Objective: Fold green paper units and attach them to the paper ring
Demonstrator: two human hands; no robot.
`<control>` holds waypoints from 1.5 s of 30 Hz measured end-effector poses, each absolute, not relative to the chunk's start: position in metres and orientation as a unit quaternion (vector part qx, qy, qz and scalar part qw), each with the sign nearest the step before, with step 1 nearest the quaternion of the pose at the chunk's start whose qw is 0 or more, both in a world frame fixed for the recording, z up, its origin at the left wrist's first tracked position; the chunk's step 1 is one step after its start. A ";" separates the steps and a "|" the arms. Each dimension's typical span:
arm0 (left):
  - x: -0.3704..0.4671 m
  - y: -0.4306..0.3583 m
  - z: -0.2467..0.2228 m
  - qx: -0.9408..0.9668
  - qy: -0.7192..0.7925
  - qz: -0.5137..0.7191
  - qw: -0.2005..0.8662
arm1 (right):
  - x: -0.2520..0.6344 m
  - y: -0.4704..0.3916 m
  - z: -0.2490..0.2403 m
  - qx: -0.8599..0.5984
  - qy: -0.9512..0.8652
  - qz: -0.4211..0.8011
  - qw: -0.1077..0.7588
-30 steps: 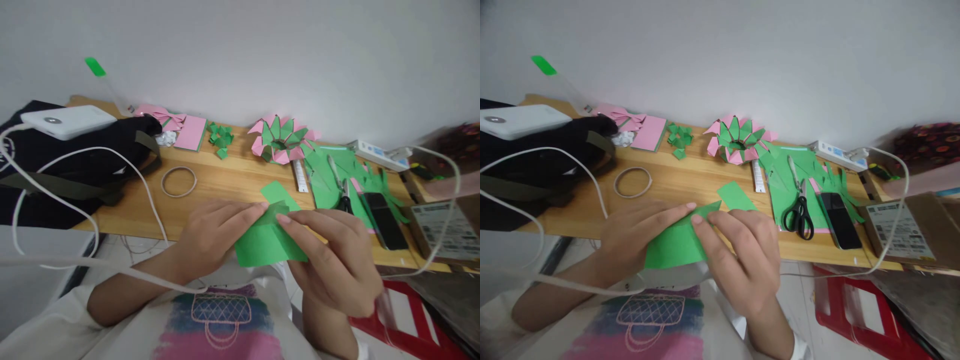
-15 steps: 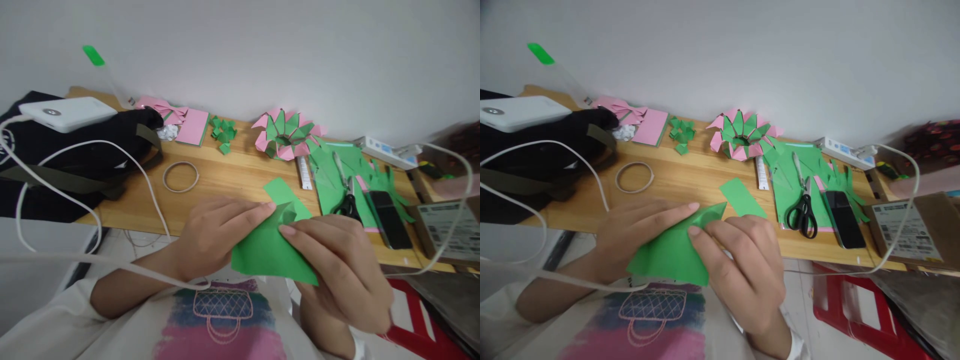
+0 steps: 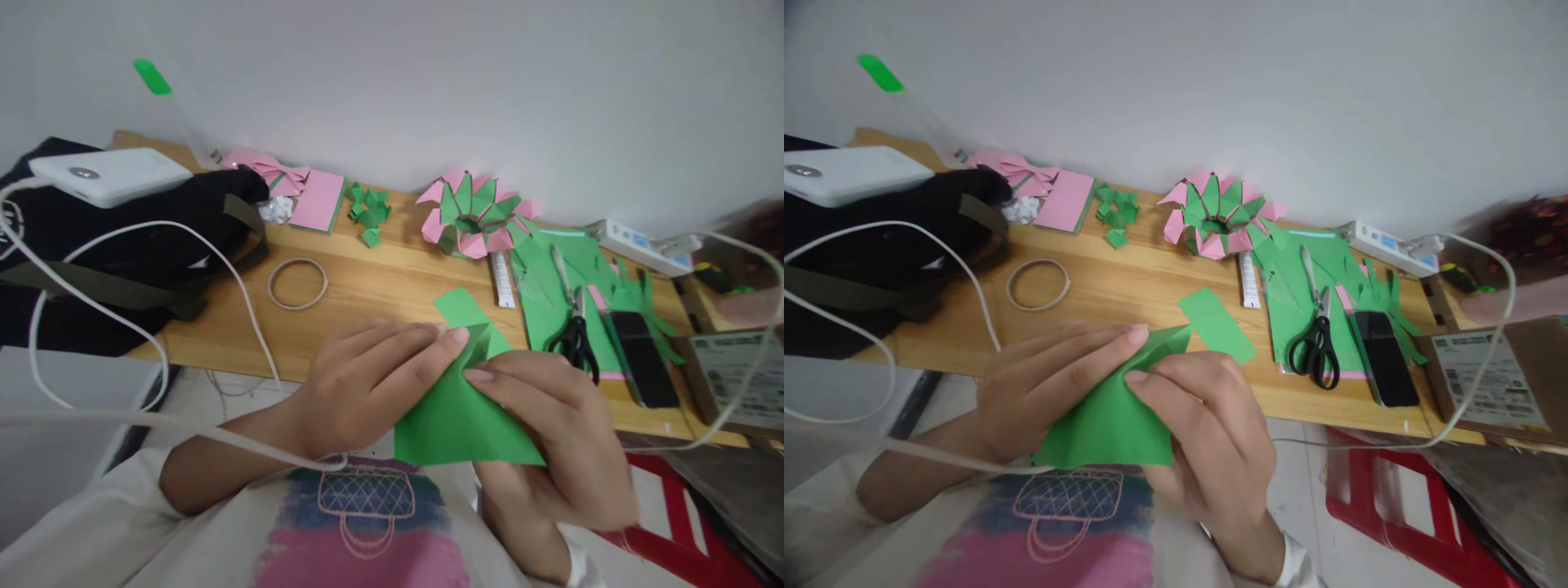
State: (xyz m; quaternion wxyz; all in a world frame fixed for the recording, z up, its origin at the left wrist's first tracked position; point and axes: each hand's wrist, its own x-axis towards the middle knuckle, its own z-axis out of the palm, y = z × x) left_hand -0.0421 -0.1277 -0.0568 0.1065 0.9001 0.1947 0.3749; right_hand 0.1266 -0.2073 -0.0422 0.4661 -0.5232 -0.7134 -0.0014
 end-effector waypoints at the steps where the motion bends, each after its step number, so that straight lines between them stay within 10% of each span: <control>1: -0.041 -0.128 -0.058 0.897 0.191 0.382 0.115 | 0.123 -0.206 -0.043 -0.518 -0.698 0.000 0.495; 10: -0.037 -0.130 -0.069 0.799 0.187 0.374 0.432 | 0.111 -0.195 -0.058 -0.528 -0.632 0.035 0.567; 17: -0.040 -0.122 -0.072 0.498 0.137 0.296 0.803 | 0.117 -0.196 -0.048 -0.590 -0.659 0.063 0.463; 30: -0.026 -0.117 -0.069 0.447 0.275 0.371 0.766 | 0.112 -0.194 -0.046 -0.625 -0.699 -0.062 0.341; 45: -0.024 -0.116 -0.065 0.470 0.358 0.412 0.694 | 0.124 -0.206 -0.050 -0.605 -0.569 0.203 0.518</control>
